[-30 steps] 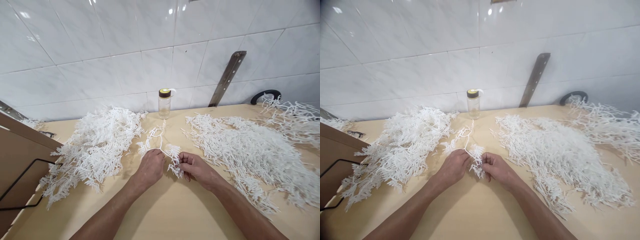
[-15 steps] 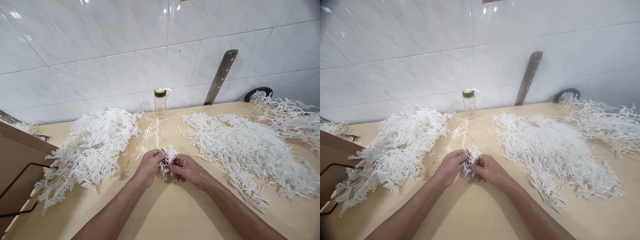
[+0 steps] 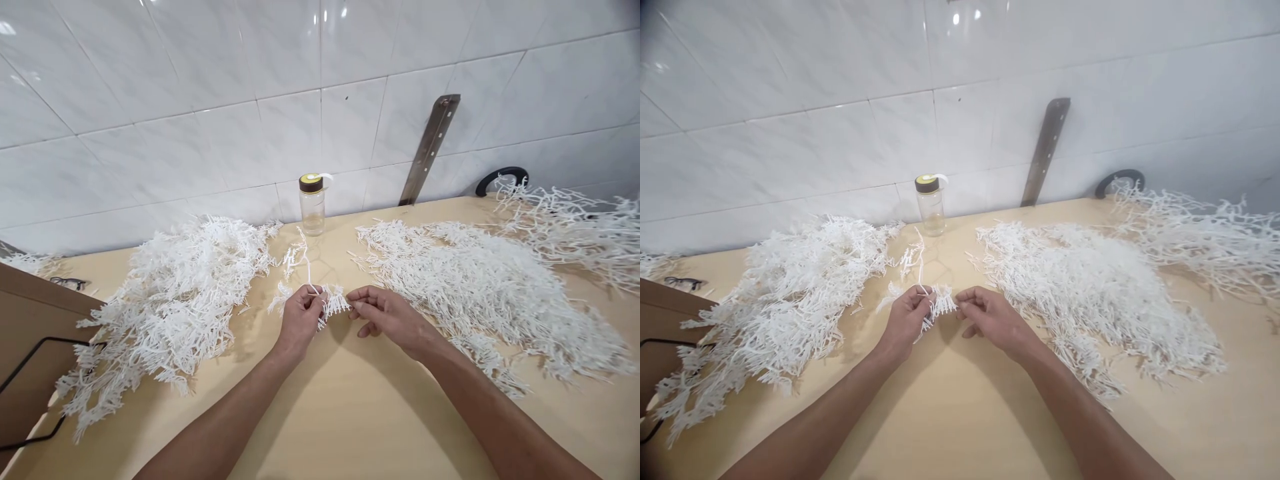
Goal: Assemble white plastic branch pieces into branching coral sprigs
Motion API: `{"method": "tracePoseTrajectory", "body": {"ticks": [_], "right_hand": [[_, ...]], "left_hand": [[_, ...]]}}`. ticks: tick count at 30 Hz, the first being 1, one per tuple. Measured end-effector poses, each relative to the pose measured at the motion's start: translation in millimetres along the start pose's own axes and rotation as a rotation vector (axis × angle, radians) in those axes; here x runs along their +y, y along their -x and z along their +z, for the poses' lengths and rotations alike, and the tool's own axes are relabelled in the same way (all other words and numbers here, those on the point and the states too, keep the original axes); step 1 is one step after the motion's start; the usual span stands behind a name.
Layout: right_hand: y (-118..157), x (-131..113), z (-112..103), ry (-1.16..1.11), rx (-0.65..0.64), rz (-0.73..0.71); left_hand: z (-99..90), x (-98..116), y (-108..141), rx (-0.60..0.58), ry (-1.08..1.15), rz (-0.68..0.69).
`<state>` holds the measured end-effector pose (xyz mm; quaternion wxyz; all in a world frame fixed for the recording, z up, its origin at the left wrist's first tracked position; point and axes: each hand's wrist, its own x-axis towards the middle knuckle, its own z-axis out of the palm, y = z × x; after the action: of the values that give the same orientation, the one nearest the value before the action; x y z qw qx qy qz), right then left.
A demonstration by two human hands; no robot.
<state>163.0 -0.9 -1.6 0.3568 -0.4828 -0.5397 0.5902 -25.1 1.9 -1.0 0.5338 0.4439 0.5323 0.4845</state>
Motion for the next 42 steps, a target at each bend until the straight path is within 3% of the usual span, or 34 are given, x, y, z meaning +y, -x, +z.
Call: {"method": "tracePoseTrajectory", "body": {"ticks": [4, 12, 20, 30, 42], "right_hand": [[-1, -1, 4, 0.029, 0.024, -0.007], [-9, 8, 5, 0.000, 0.089, -0.090], [-17, 13, 9, -0.116, 0.109, -0.137], [-18, 8, 17, -0.149, 0.172, -0.202], [-19, 15, 19, -0.085, 0.127, -0.176]], "left_hand": [[6.1, -3, -7, -0.043, -0.022, 0.053], [7.1, -5, -9, -0.121, 0.031, 0.030], [-2.2, 2, -5, -0.195, 0.095, -0.090], [-4.9, 14, -4, -0.226, 0.114, -0.172], [-6.4, 4, -9, -0.178, 0.242, -0.171]]}}
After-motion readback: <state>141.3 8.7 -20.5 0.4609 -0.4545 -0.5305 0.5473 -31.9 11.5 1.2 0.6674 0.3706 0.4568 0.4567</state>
